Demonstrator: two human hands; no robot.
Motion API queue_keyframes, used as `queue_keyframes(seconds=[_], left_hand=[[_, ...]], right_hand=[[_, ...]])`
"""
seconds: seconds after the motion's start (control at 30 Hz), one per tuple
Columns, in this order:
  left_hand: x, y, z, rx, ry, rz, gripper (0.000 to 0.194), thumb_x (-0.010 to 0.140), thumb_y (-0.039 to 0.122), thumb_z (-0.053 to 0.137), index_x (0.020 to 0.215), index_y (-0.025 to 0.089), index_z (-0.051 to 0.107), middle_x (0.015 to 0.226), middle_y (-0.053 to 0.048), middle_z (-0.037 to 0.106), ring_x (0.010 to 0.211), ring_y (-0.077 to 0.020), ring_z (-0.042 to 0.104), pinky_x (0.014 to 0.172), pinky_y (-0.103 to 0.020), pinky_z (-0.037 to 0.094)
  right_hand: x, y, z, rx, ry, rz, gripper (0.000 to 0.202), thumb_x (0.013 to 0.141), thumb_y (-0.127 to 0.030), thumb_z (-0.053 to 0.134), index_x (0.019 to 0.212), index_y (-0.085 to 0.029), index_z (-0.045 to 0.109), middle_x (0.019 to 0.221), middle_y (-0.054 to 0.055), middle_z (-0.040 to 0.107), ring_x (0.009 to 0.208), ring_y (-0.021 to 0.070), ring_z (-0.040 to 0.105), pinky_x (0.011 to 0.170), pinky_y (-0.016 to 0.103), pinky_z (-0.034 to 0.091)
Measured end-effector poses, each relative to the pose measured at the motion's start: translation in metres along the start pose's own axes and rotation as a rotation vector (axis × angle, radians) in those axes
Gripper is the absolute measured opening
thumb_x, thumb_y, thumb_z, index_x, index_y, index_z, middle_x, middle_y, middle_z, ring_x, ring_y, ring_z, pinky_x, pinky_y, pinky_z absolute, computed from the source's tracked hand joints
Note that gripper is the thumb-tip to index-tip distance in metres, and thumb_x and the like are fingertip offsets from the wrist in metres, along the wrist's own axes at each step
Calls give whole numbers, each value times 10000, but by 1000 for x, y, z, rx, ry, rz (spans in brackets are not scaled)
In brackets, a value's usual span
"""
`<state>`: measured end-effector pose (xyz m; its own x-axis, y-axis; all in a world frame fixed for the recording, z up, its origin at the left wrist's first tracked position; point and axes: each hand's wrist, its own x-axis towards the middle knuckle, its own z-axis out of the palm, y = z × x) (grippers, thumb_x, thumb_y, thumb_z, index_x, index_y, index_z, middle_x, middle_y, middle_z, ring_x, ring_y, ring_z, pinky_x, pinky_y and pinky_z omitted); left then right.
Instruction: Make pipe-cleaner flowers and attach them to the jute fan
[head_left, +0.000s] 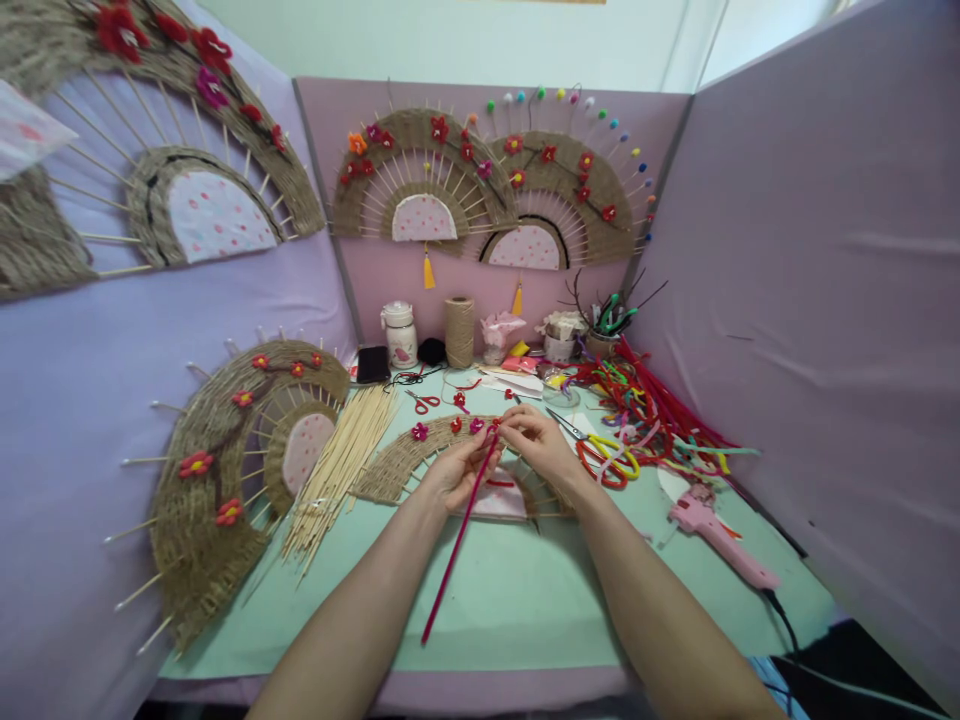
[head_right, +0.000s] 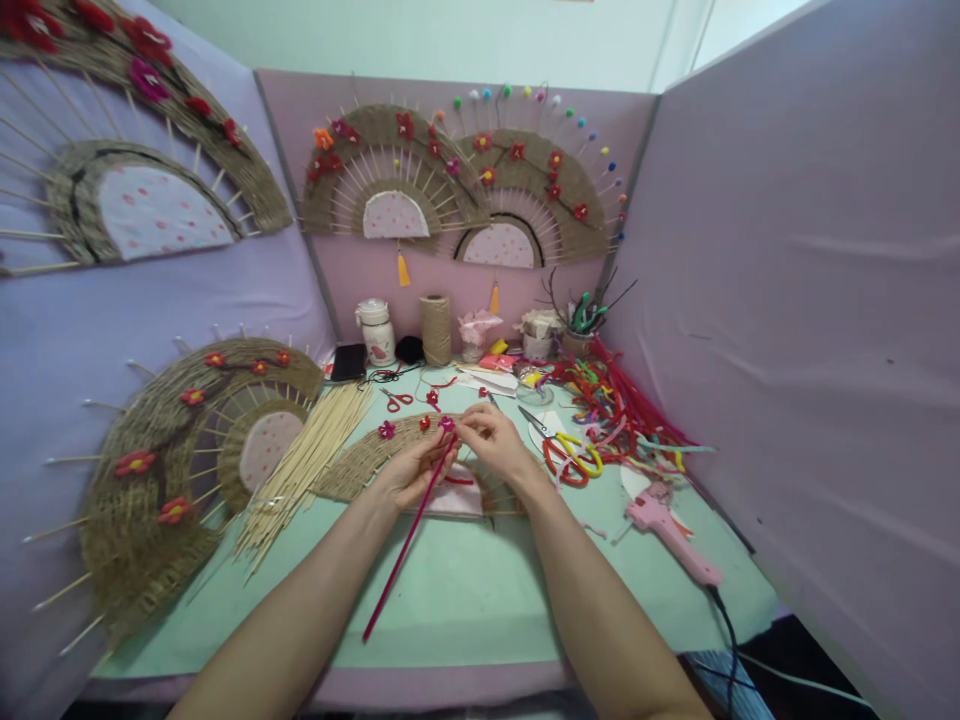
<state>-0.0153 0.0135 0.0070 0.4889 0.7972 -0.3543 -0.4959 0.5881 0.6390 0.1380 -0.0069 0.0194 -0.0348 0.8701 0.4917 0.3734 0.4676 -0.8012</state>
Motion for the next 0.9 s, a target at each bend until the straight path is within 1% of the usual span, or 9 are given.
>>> queue_keyframes(seconds=[0.13,0.27,0.43,0.53,0.6,0.73,0.8,0.9], left_hand=[[2,-2,-1,16,-14,103,72,773,125,610,829,102,648,776,-64,686,672,-94,640,610,-161,525],[3,-4,-1,20,-20,163,71,754,111,619,822,103,638,738,-56,680,647,-92,634,626,-174,526],[2,-1,-2,30,-3,167,40,754,87,602,784,110,615,709,-43,669,656,-97,637,679,-216,536],[2,0,-4,16,-27,156,38,749,80,603,757,117,598,693,-36,663,664,-106,640,700,-242,539],[3,1,-5,-1,-46,126,51,746,60,594,750,111,601,688,-38,662,662,-106,639,709,-240,538],[2,2,-5,-26,-44,85,105,731,-5,566,728,89,613,706,-46,664,663,-87,634,730,-204,530],[2,3,-5,-22,-58,98,107,722,-10,574,708,89,610,713,-44,664,680,-87,635,742,-196,528],[-1,2,-3,13,-78,131,125,711,21,616,627,98,565,707,-49,661,706,-97,641,727,-184,528]], right_hand=[[-2,3,4,-72,-82,-81,214,830,-293,523,812,-183,705,985,79,642,927,165,586,845,318,450],[-4,8,7,-139,-120,-128,219,844,-253,500,926,-219,701,1041,72,664,986,181,593,901,354,443],[-5,7,7,-228,-93,-241,224,844,-239,508,978,-222,687,1052,79,667,1009,197,590,907,384,448],[-5,7,6,-255,-80,-310,222,846,-233,508,983,-226,683,1038,78,673,995,198,594,900,395,449],[-5,8,6,-259,-64,-336,212,844,-234,513,966,-225,686,1018,76,679,980,196,597,897,396,448],[-6,7,6,-216,-41,-324,185,835,-248,530,905,-217,699,967,83,690,948,202,606,885,397,449],[-6,4,6,-164,-35,-280,182,836,-253,528,874,-211,701,955,83,691,933,199,610,881,388,450],[-7,-1,3,-47,-34,-176,183,831,-272,528,807,-200,695,960,80,686,920,193,611,870,370,453]])
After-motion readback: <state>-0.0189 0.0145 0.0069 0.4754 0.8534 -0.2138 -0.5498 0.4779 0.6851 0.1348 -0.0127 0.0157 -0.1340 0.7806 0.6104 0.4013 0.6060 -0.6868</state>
